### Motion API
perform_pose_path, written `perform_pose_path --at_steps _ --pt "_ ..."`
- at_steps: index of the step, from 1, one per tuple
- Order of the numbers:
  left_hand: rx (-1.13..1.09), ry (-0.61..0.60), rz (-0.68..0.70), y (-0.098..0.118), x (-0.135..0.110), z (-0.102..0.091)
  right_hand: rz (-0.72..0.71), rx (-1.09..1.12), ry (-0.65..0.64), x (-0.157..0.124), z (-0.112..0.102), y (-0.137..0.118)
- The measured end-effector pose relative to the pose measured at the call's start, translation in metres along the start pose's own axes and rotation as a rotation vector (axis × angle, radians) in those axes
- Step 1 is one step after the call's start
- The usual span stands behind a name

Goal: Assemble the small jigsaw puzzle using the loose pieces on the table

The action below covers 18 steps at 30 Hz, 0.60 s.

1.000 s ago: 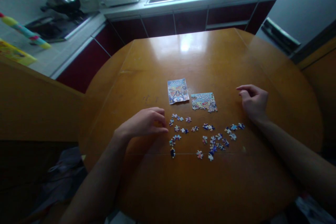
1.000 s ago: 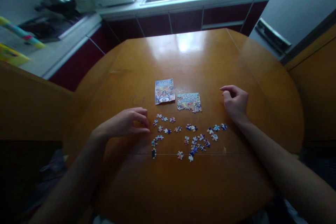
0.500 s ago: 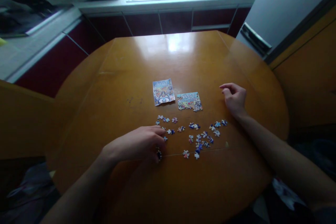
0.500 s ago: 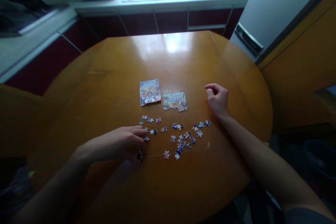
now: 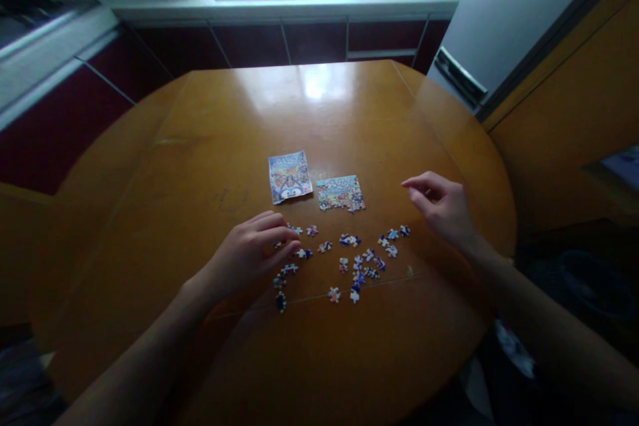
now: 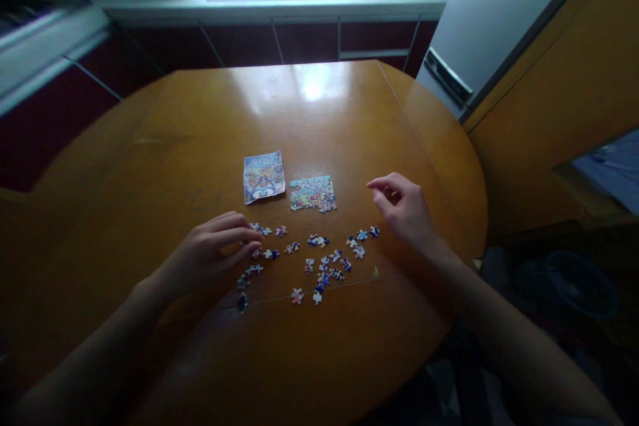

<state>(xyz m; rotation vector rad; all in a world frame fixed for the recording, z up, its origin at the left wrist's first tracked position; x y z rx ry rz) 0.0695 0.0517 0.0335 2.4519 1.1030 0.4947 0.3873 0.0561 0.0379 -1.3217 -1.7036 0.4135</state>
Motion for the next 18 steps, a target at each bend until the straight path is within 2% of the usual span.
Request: perform_pose_path --at_steps 6,9,13,18 --pt "-0.015 0.003 -0.015 0.000 0.002 0.004 0.019 -0.017 -0.290 -0.071 0.025 -0.022" --pt "-0.023 0.004 -0.017 0.001 0.003 0.004 0.007 -0.087 -0.308 -0.091 0.027 -0.026" --pt "-0.029 0.004 -0.019 0.000 0.004 0.005 0.057 -0.212 -0.291 -0.105 0.019 -0.022" --pt "-0.036 -0.001 -0.019 0.000 0.002 0.008 0.127 -0.194 -0.317 -0.112 0.015 -0.016"
Point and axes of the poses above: each hand's wrist, its own x-axis towards the middle knuckle, its own z-axis out of the palm, y = z × x, the point moved 8 cm from there along x, towards the middle knuckle, and after that the axes turned 11 degrees about -z, right-handed, at the moved point
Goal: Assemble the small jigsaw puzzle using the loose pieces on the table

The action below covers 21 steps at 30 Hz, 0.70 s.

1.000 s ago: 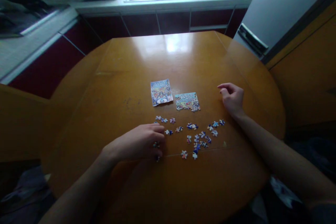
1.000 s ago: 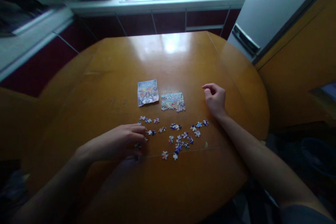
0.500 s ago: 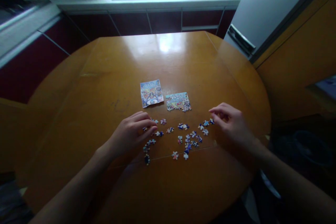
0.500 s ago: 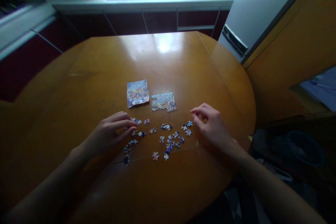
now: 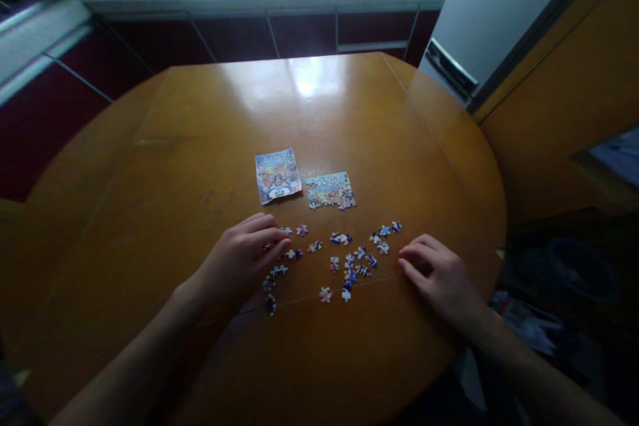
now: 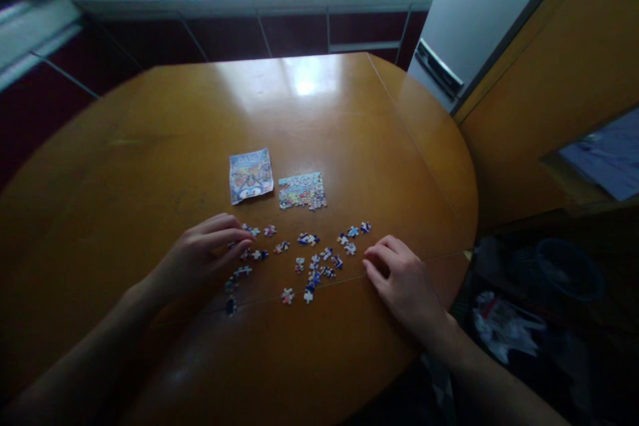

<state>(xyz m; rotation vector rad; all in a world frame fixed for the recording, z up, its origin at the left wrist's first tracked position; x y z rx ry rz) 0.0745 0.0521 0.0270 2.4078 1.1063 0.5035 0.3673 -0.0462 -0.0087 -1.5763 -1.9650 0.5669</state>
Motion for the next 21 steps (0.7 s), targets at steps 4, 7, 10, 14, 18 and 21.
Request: perform_pose_path --at_steps 4,7,10,14,18,21 --pt "-0.005 -0.008 -0.002 0.001 -0.001 0.003 0.009 0.023 0.002 0.002 0.001 0.001" --pt "-0.011 -0.005 0.002 0.002 0.000 0.004 0.011 0.018 0.002 0.007 0.005 -0.001" --pt "-0.008 -0.007 0.005 0.002 0.001 0.004 0.018 0.002 -0.004 0.011 0.007 -0.004" --pt "-0.013 -0.006 -0.005 0.000 0.001 0.004 0.015 -0.033 0.004 0.015 0.008 -0.007" --pt "-0.015 -0.002 -0.011 -0.001 0.000 0.003 -0.038 -0.029 -0.016 0.016 0.013 -0.010" --pt "-0.012 -0.012 -0.005 0.000 0.000 0.005 -0.067 -0.042 -0.026 0.016 0.015 -0.013"
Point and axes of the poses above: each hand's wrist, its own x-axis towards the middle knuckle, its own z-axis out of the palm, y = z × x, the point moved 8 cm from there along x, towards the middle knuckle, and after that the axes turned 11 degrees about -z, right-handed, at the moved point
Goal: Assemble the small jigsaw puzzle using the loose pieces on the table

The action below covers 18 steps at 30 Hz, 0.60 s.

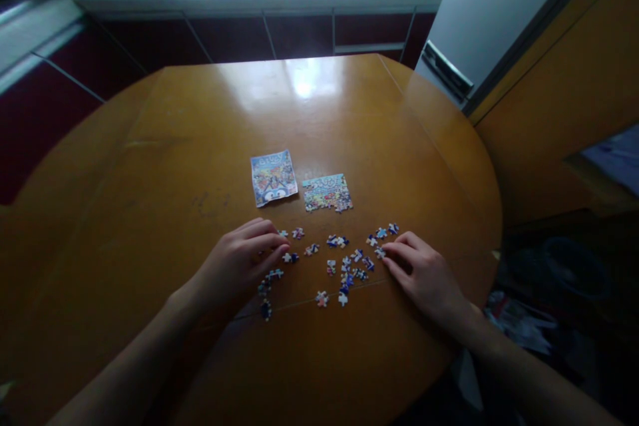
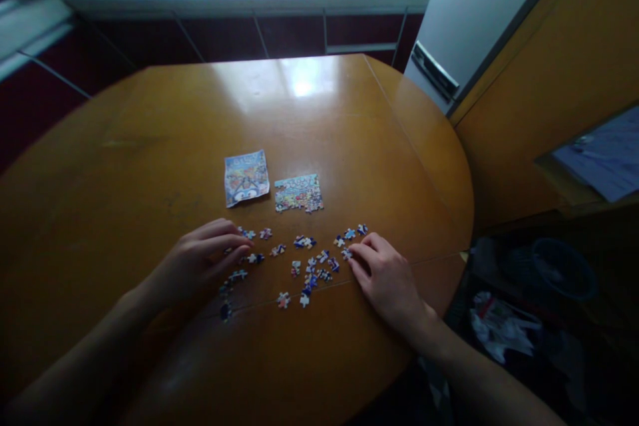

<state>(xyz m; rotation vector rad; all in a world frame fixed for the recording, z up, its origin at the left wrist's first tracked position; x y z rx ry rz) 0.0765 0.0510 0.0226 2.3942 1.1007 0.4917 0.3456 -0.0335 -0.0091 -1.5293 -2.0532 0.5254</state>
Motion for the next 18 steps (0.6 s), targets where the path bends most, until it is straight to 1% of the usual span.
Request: perform_pose_path --at_steps 5,9,13,15,18 --pt "0.005 -0.011 0.003 0.001 0.001 0.001 0.007 -0.027 -0.012 0.000 -0.002 -0.002" --pt "0.015 -0.003 -0.002 0.001 0.000 0.000 -0.009 -0.051 0.003 0.000 -0.003 0.000" --pt "0.019 -0.001 -0.004 -0.001 -0.001 0.001 -0.060 -0.035 0.055 -0.002 -0.004 -0.001" --pt "0.014 -0.002 0.000 -0.001 -0.001 0.001 -0.083 -0.032 0.086 -0.004 -0.004 -0.005" --pt "0.011 -0.007 -0.001 -0.001 -0.001 0.002 -0.114 0.001 0.086 -0.005 -0.001 -0.017"
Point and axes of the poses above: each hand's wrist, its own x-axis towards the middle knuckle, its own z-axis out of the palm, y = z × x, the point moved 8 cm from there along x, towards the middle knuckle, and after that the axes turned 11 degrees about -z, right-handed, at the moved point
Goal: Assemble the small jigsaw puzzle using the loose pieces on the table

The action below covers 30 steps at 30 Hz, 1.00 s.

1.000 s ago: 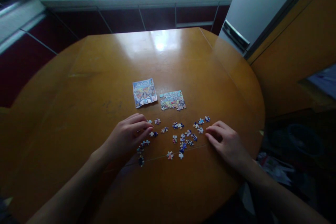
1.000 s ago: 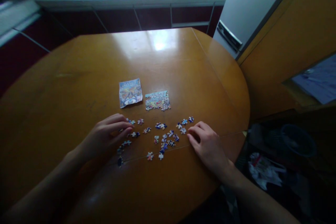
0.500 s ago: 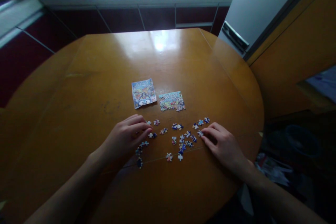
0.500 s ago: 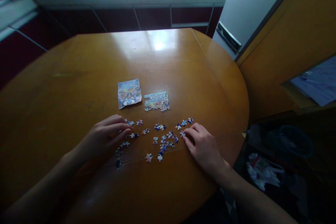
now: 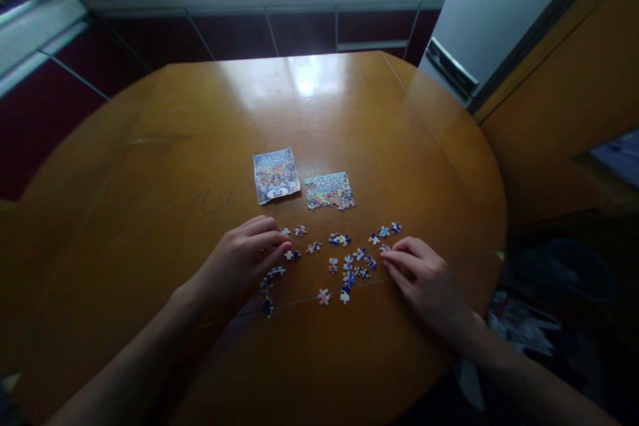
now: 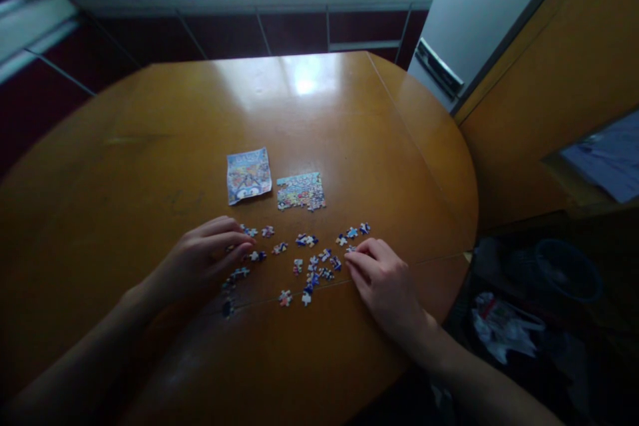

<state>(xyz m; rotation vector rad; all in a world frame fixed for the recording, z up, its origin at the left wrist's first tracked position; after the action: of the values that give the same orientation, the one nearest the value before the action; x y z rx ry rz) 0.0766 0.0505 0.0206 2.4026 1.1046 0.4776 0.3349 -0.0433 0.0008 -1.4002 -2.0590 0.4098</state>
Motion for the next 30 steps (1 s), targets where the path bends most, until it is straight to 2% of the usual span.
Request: perform_pose_path --at_steps 5,10,19,30 --pt "-0.011 0.001 0.005 0.002 0.000 -0.001 -0.003 0.014 -0.083 0.001 0.013 -0.019" --pt "-0.022 0.009 0.018 0.003 0.000 -0.002 -0.023 -0.031 -0.155 0.001 0.024 -0.024" --pt "-0.009 -0.007 0.012 0.006 0.000 0.001 -0.079 -0.059 -0.195 0.004 0.026 -0.028" --pt "-0.006 -0.003 0.006 0.005 -0.002 0.002 -0.068 -0.119 -0.210 0.005 0.022 -0.019"
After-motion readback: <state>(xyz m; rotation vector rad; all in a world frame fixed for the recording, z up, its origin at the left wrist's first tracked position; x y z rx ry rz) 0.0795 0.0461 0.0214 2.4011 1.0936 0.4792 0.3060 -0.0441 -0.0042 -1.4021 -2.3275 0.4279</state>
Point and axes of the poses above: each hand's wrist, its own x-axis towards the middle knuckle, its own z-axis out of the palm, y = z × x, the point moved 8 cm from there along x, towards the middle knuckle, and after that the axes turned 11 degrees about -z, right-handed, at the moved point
